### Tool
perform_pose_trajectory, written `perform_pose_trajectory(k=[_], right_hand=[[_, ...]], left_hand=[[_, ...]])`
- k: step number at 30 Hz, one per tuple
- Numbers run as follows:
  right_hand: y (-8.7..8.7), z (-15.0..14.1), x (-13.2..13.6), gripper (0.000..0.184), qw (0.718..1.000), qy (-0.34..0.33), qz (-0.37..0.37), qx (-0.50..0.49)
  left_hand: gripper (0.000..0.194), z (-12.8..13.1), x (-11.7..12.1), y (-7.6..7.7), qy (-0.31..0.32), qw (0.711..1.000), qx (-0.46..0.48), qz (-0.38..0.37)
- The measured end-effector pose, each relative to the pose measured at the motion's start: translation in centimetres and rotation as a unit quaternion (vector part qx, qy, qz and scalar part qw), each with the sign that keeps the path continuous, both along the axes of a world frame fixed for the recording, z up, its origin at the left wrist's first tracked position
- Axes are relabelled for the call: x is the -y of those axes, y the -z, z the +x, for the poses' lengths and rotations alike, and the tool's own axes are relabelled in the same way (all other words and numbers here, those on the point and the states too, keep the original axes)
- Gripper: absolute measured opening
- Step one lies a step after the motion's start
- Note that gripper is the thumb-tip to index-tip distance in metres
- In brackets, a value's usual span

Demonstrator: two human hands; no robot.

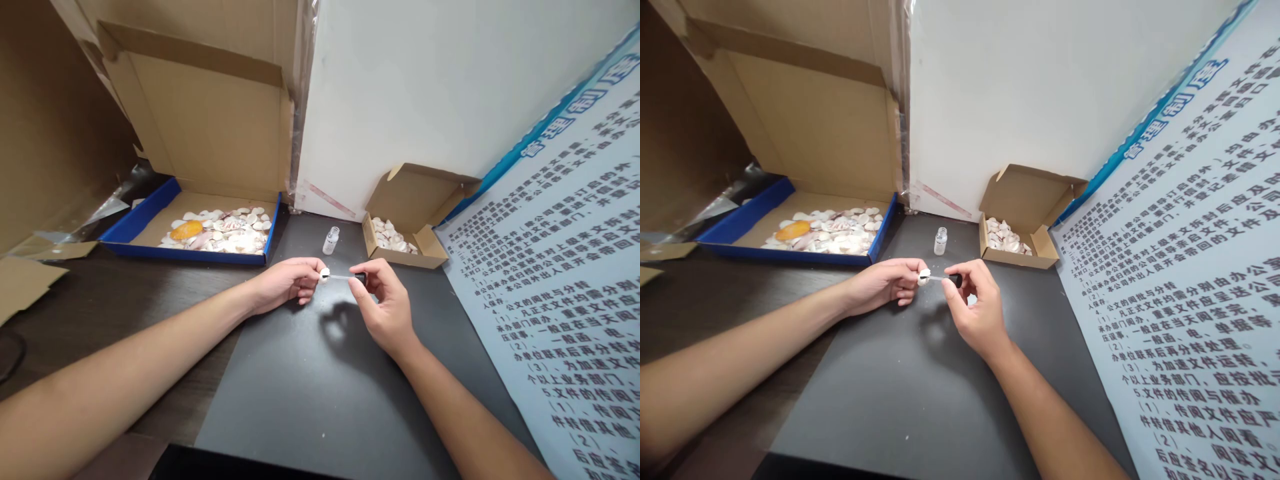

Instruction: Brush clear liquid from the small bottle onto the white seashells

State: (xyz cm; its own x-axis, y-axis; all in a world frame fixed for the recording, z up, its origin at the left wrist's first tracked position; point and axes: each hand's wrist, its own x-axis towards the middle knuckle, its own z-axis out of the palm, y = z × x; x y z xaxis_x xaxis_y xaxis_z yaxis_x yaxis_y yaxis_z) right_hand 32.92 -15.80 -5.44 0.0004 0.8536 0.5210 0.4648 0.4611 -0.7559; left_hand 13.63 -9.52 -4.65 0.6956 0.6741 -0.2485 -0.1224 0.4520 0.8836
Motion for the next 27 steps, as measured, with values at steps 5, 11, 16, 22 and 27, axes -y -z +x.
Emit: perform_pose_trajectory(k=[5, 11, 16, 22, 27], right_hand=[[0.05, -0.02, -0.30, 0.005, 0.999, 0.031, 0.006, 0.021], [0.05, -0.06, -0.07, 0.007, 1.000, -0.008, 0.003, -0.004], [0.07, 0.09, 0.09, 0.009, 0.999, -0.016, -0.019, -0.027], [0.01, 0.00, -0.14, 0.006, 1.000, 0.029, 0.003, 0.012], [0.09, 0.05, 0.04, 0.006, 1.000, 0.014, 0.005, -0.012]], left_hand=[[0.008, -0.07, -0.05, 0.08, 0.006, 1.000, 0.003, 0.009], [0.012, 0.02, 0.14, -0.08, 0.004, 1.000, -0.006, 0.027], [0.013, 0.04, 0.19, -0.13, 0.003, 1.000, -0.010, 0.027], [0.014, -0.01, 0.14, -0.01, 0.007, 0.999, -0.009, 0.034], [0.015, 0.00, 0.16, -0.02, 0.009, 0.999, -0.012, 0.045]])
